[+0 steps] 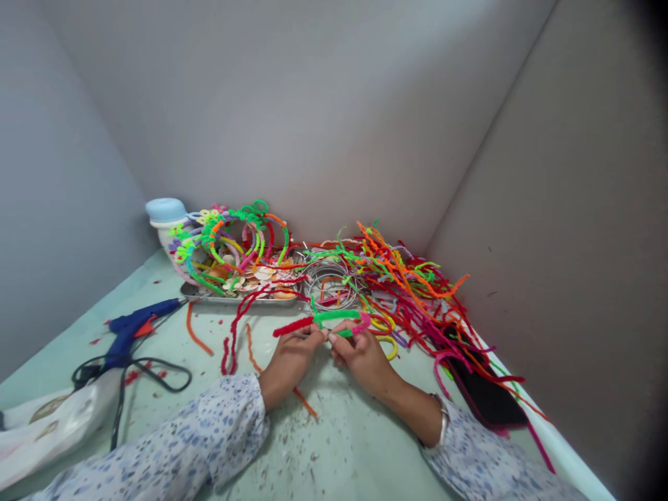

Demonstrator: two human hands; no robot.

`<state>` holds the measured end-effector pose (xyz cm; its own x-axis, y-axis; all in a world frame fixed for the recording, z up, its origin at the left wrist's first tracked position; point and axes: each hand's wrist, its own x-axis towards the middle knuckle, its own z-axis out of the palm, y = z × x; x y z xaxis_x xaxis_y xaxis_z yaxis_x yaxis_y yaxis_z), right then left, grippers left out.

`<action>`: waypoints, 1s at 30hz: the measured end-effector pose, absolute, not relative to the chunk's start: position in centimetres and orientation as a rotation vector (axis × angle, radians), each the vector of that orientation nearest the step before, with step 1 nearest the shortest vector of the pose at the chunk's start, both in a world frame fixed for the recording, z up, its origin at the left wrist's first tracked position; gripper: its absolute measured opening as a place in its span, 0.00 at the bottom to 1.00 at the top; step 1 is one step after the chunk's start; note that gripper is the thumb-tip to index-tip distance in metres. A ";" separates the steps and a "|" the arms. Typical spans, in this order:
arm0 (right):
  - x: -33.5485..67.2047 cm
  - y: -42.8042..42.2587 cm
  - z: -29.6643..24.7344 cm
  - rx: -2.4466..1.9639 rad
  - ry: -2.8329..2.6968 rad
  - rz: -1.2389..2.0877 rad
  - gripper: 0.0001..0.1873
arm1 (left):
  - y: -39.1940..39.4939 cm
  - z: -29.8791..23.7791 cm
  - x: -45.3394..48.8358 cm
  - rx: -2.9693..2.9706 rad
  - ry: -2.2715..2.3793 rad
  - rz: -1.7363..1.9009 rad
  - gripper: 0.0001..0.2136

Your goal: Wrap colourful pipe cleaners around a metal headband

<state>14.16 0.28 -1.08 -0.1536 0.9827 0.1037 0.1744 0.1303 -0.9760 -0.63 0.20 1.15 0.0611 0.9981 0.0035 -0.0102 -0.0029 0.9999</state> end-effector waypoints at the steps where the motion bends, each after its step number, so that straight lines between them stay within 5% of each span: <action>1: 14.2 0.3 -1.1 -1.144 -1.471 1.171 0.12 | 0.3 0.9 -0.6 1.228 1.170 1.126 0.13; 15: 14.5 0.8 -1.6 -1.104 -1.163 1.237 0.16 | 1.2 0.3 -0.6 1.311 1.194 1.038 0.17; 30: 14.9 0.0 -1.9 -1.113 -1.444 1.054 0.13 | 1.0 0.5 -0.4 1.203 1.270 1.073 0.13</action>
<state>14.87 -0.03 -1.94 -0.0879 0.9777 0.1907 0.1161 0.2002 -0.9729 -0.43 0.96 0.50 0.0398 0.9942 -0.0996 0.0673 0.0968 0.9930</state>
